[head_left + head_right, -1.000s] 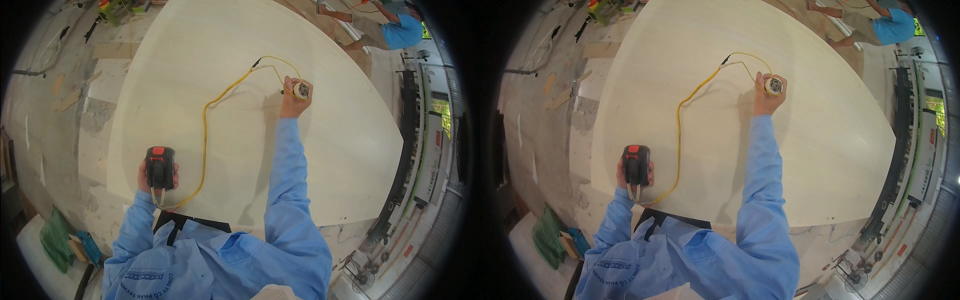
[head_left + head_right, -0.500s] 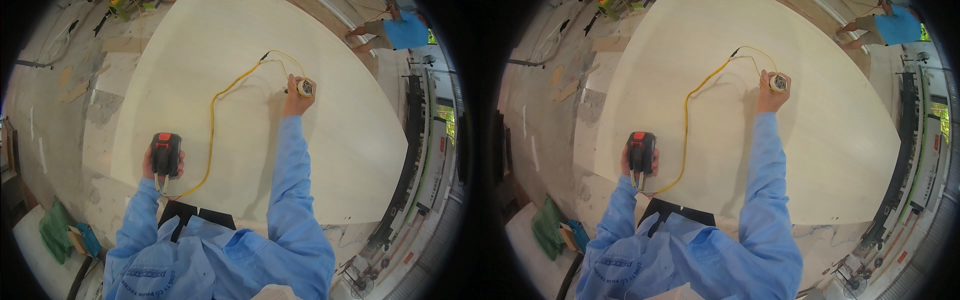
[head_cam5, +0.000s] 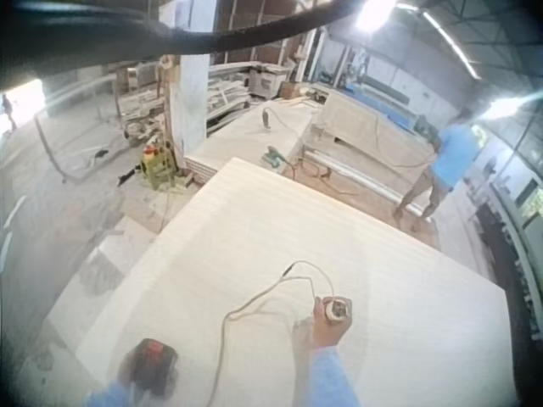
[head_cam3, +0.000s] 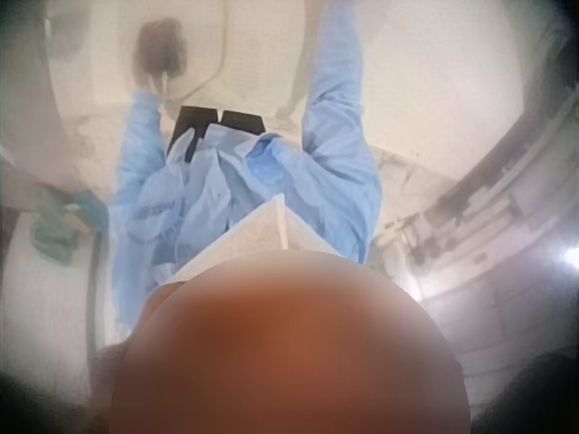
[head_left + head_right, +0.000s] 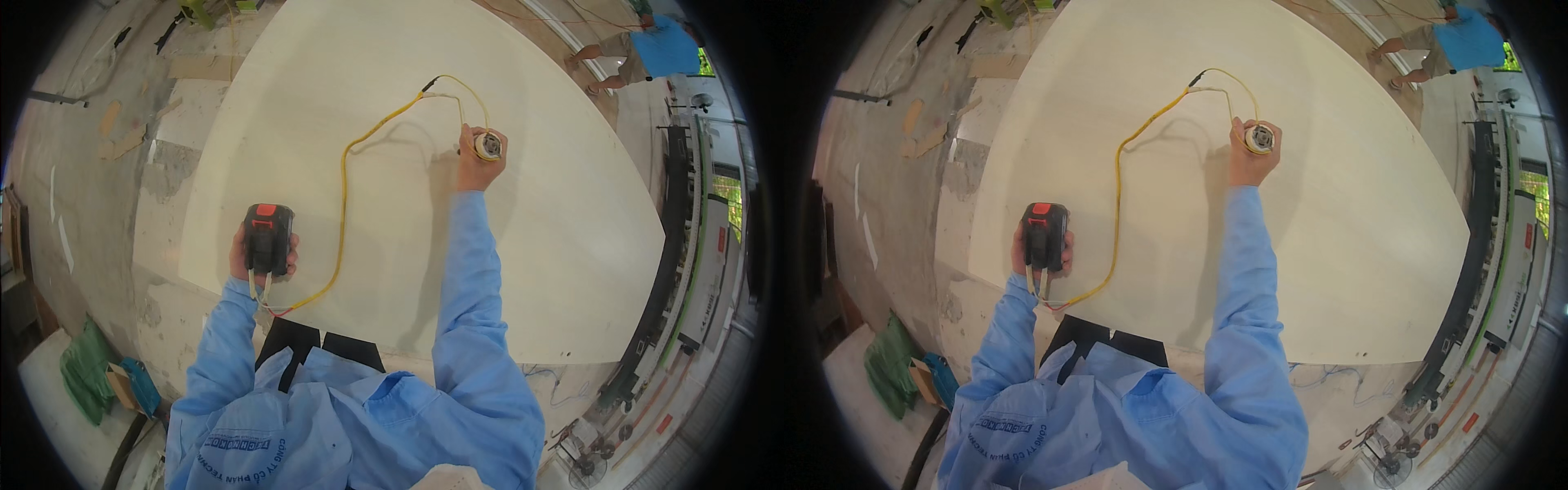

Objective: The person uses a handheld device with a yellow cable to mark circular spots on a large white board. They move the device across the surface, creating multiple marks in sequence.

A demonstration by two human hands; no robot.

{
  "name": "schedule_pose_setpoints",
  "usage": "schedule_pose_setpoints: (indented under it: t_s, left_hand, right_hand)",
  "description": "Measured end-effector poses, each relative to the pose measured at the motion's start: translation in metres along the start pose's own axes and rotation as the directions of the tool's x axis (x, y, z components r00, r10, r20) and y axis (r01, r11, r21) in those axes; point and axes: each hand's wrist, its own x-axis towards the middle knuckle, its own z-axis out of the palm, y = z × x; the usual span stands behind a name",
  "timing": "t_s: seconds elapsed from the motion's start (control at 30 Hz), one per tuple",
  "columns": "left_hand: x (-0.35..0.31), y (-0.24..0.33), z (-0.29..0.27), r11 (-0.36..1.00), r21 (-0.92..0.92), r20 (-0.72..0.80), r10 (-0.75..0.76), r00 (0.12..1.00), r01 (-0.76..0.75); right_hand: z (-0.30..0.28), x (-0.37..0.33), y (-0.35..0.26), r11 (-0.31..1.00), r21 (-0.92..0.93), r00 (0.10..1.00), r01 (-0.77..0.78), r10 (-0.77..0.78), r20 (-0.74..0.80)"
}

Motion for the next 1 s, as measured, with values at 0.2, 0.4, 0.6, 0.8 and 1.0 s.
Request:
schedule_pose_setpoints:
  t_s: [0.2, 0.4, 0.6, 0.8, 1.0]
  left_hand:
    - [0.001, 0.002, 0.001, 1.0, -0.002, 0.023, 0.012, 1.0, -0.012]
    - [0.0, 0.001, 0.006, 1.0, 0.005, 0.022, 0.018, 1.0, -0.019]
    - [-0.002, 0.002, 0.008, 0.998, 0.058, -0.057, 0.026, 0.998, -0.023]
    - [-0.001, 0.002, 0.007, 0.997, 0.069, -0.048, 0.039, 0.998, -0.036]
    - [-0.008, 0.003, -0.005, 0.996, 0.067, 0.025, 0.053, 0.998, -0.054]
  right_hand:
    - [-0.006, -0.001, -0.015, 1.0, -0.002, 0.999, 0.016, -0.016, -0.038]
    - [-0.014, -0.012, -0.023, 0.997, -0.073, 1.0, -0.019, 0.017, -0.017]
    - [-0.013, -0.019, -0.011, 0.999, 0.031, 1.0, 0.01, -0.01, 0.02]
    - [-0.013, -0.021, -0.023, 0.998, -0.05, 0.999, -0.049, 0.049, 0.0]
    - [-0.021, -0.021, -0.028, 1.0, -0.018, 1.0, 0.026, -0.026, 0.0]
